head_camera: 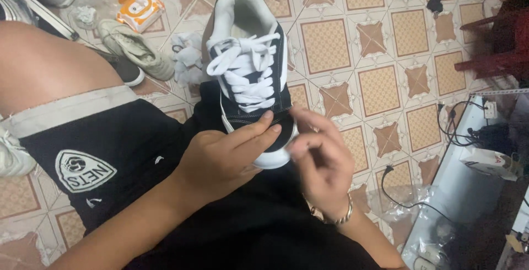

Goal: Cleaning and applying detailed repair/adhesive to a black and white sneaker using a cotton swab and cleaning solution.

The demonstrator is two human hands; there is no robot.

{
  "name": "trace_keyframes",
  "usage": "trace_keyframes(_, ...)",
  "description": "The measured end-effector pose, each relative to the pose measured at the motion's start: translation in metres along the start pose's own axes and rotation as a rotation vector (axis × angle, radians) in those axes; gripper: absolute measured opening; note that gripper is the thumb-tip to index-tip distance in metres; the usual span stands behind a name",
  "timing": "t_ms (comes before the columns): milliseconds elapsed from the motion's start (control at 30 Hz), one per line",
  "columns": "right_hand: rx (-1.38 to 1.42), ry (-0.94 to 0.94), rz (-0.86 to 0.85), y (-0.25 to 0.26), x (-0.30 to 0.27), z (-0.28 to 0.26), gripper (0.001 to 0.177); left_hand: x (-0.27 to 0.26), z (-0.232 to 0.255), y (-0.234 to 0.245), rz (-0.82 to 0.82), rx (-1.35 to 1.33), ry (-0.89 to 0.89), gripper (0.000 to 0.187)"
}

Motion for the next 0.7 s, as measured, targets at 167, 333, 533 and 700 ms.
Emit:
trace_keyframes(167, 0.035, 0.086, 0.036, -0.002, 0.004, -0.006, 0.012, 0.001, 0.001, 0.000, 0.032, 0.002, 0.000, 0.052)
trace_keyframes(333, 0.066, 0.095, 0.015, -0.001, -0.002, -0.002, 0.013, 0.005, 0.001, -0.001, -0.009, 0.004, 0.022, 0.052)
trace_keyframes(533, 0.021, 0.045, 0.130, 0.002, 0.005, -0.009, 0.011, 0.015, 0.003, 0.005, 0.077, -0.024, 0.041, 0.052)
trace_keyframes(700, 0.133, 0.115, 0.171, -0.001, 0.018, -0.005, 0.011, 0.024, 0.000, 0.014, 0.144, -0.099, 0.084, 0.049)
Point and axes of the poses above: each hand's wrist, its own x-axis towards the middle knuckle, its own y-axis out of the back of the hand, z = x × y, the point moved 6 cm from there along x, towards the middle knuckle, and after that the axes turned 9 degrees about z, right-handed, at the moved point
